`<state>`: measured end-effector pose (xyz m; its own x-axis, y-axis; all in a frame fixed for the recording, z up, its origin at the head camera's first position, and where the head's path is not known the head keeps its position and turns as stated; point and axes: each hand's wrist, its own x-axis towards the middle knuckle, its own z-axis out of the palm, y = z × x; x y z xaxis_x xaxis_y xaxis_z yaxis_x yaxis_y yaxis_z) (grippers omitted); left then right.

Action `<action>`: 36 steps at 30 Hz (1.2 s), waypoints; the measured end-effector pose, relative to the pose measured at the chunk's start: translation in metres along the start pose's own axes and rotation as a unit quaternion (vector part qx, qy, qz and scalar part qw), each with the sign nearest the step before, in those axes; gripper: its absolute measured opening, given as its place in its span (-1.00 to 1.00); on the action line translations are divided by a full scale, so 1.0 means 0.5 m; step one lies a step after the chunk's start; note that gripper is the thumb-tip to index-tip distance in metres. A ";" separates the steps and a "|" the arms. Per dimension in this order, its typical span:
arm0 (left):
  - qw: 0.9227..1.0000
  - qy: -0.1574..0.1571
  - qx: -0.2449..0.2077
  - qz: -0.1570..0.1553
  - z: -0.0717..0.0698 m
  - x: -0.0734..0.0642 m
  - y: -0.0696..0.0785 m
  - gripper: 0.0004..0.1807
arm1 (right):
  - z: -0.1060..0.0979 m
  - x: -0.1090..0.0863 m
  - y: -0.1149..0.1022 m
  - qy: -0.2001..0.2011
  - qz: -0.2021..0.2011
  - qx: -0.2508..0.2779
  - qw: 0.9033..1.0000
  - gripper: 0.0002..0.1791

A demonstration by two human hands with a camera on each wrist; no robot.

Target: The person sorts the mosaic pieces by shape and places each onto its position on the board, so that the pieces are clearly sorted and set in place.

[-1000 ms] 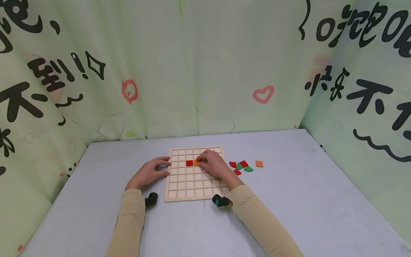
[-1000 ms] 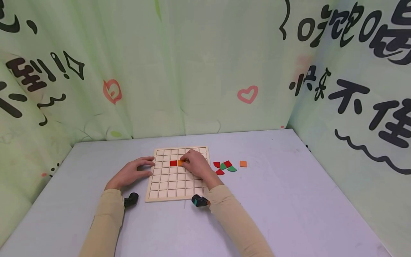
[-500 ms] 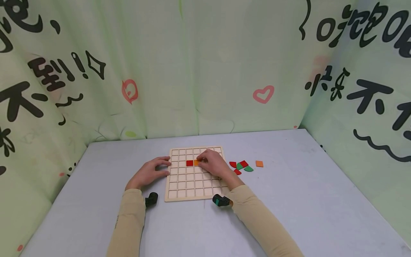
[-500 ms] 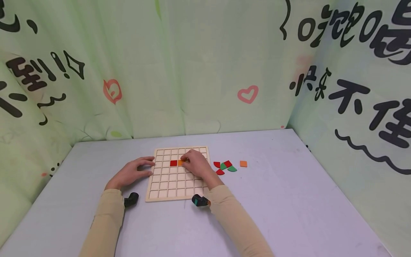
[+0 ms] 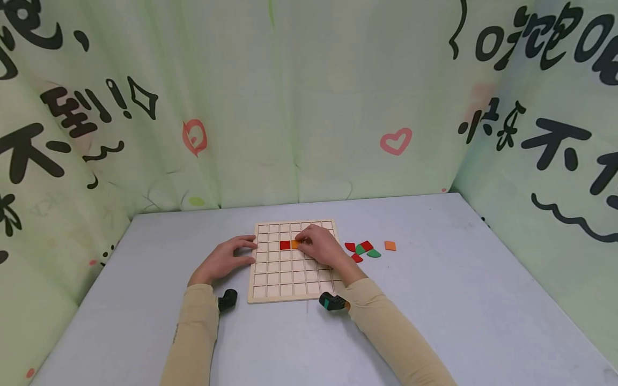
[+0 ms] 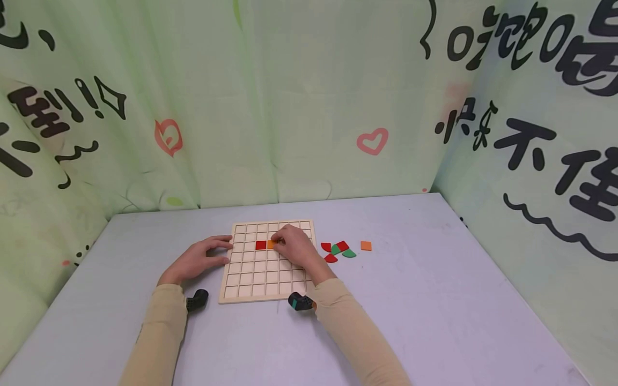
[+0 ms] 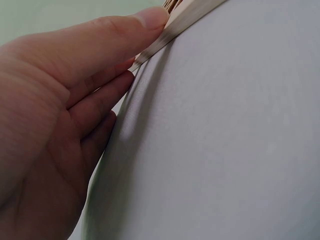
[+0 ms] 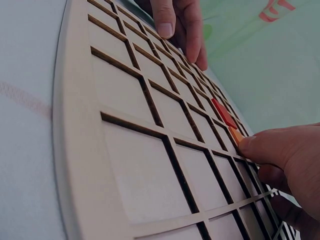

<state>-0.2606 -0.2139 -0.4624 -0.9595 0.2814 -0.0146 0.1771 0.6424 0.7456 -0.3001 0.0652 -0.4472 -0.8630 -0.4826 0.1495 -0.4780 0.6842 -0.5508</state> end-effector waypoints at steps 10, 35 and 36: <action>1.000 0.003 0.000 0.000 0.000 0.000 0.001 -0.58 | 0.002 0.001 0.001 -0.001 0.007 -0.003 1.000 -0.77; 1.000 0.003 0.005 -0.003 0.000 0.001 0.000 -0.57 | -0.011 -0.007 0.008 0.020 0.015 -0.002 1.000 -0.74; 1.000 0.003 0.006 -0.004 0.000 0.001 0.000 -0.56 | -0.013 -0.008 0.009 0.022 0.013 -0.003 1.000 -0.74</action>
<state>-0.2610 -0.2138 -0.4627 -0.9621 0.2721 -0.0163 0.1721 0.6528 0.7377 -0.3000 0.0736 -0.4452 -0.8810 -0.4407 0.1721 -0.4571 0.6993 -0.5496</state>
